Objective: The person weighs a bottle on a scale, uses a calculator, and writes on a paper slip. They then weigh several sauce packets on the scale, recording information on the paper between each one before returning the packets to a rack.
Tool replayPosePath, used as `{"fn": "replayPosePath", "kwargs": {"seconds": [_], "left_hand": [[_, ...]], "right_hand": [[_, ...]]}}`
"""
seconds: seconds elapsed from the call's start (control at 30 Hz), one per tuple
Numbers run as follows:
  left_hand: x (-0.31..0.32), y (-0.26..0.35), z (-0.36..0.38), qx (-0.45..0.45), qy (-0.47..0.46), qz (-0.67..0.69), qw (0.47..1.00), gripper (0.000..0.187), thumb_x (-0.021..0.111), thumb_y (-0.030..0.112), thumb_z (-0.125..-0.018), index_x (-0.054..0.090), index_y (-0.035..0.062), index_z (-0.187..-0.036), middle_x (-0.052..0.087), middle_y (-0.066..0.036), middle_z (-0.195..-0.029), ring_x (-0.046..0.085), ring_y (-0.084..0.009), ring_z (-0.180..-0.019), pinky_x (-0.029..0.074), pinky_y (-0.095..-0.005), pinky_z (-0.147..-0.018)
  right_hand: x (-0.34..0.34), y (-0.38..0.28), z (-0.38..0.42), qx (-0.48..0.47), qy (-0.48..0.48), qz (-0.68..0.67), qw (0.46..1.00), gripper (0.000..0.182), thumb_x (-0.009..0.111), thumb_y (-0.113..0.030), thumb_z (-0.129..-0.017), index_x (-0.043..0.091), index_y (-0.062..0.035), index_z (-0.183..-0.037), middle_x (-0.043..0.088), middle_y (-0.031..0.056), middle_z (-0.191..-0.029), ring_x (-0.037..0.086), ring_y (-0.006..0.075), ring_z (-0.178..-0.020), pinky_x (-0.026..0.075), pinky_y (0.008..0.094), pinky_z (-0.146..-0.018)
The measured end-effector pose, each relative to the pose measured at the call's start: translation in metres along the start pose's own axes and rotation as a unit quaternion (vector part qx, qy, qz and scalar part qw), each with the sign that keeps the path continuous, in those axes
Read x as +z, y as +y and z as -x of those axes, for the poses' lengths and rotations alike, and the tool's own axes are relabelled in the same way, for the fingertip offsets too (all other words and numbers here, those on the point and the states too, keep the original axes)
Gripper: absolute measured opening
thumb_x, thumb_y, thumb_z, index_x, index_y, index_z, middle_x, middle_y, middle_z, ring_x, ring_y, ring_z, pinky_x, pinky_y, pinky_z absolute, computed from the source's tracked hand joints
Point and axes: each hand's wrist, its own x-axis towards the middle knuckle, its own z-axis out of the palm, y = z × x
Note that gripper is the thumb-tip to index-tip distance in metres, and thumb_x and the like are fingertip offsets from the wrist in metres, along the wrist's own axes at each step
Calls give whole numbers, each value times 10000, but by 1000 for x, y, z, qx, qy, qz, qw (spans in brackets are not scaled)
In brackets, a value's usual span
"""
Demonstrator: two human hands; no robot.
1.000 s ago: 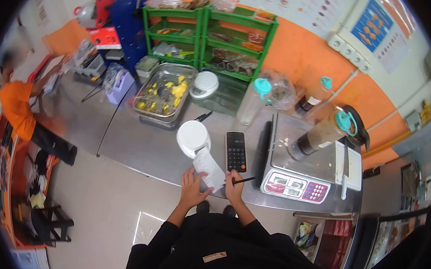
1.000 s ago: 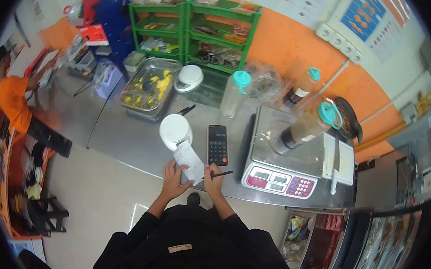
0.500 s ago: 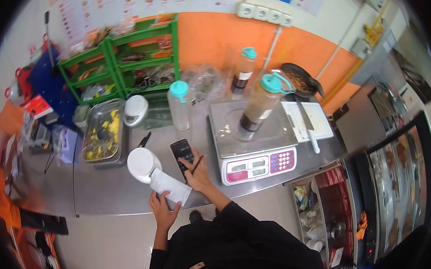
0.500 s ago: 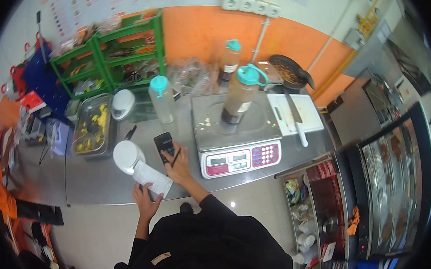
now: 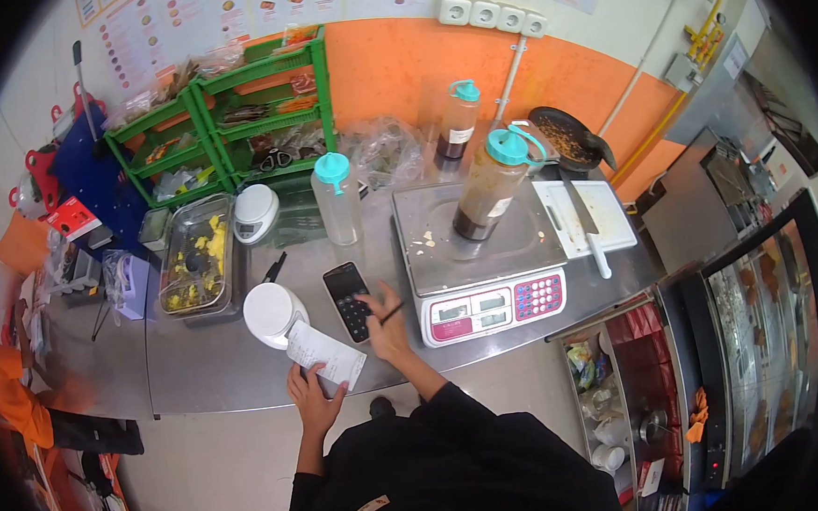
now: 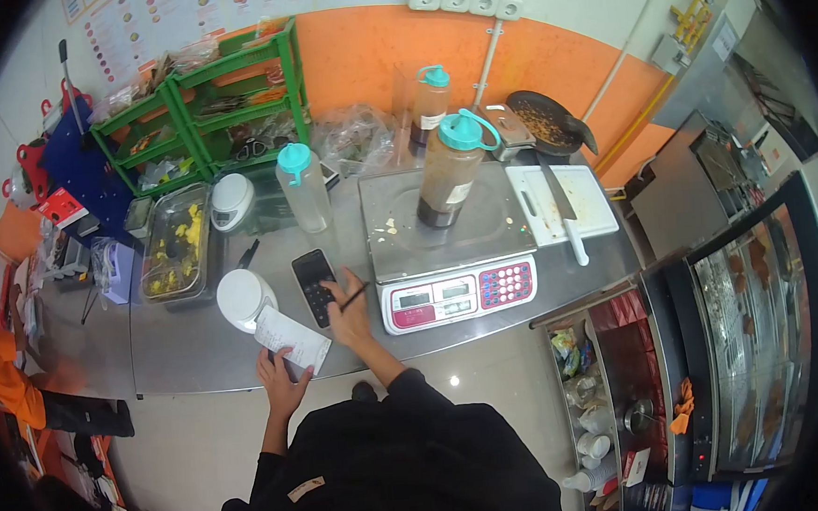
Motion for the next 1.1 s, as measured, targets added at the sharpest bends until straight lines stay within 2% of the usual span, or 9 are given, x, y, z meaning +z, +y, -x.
{"fn": "replayPosePath", "kwargs": {"seconds": [0.07,0.2,0.53,0.73,1.1], "left_hand": [[-1,1,0,1,5,-1,1000,610,772,358,-718,499,128,-1213,317,-252,-1353,272,-433,-1287,205,-531,-1066],[-4,3,0,3,5,-2,1000,608,771,360,-720,500,127,-1211,320,-247,-1353,273,-434,-1285,207,-528,-1065],[-5,5,-1,3,12,9,1000,592,768,358,-723,507,129,-1202,331,-235,-1337,278,-425,-1282,211,-526,-1060],[-4,5,-1,0,9,1,1000,594,763,369,-724,509,124,-1202,333,-250,-1323,277,-428,-1280,211,-525,-1061],[-3,3,-1,8,14,3,1000,605,763,379,-725,506,122,-1208,335,-260,-1320,287,-433,-1271,219,-524,-1056]], "right_hand": [[-5,6,9,21,19,-38,999,413,455,-115,-777,618,-105,-1156,306,236,-1411,299,429,-1296,253,481,-1094],[-14,6,18,18,-8,-9,1000,412,410,-72,-801,625,-131,-1147,285,241,-1428,275,436,-1317,242,502,-1096],[-17,-1,18,-7,-1,18,1000,354,429,-72,-787,634,-104,-1074,326,258,-1407,316,450,-1280,281,518,-1060],[-14,2,17,-26,-10,50,998,363,446,-74,-769,633,-106,-1078,346,254,-1399,328,447,-1273,307,516,-1045],[-7,-5,-1,-73,-32,87,993,347,492,-103,-743,654,-101,-1049,348,204,-1410,330,419,-1275,265,526,-1069]]}}
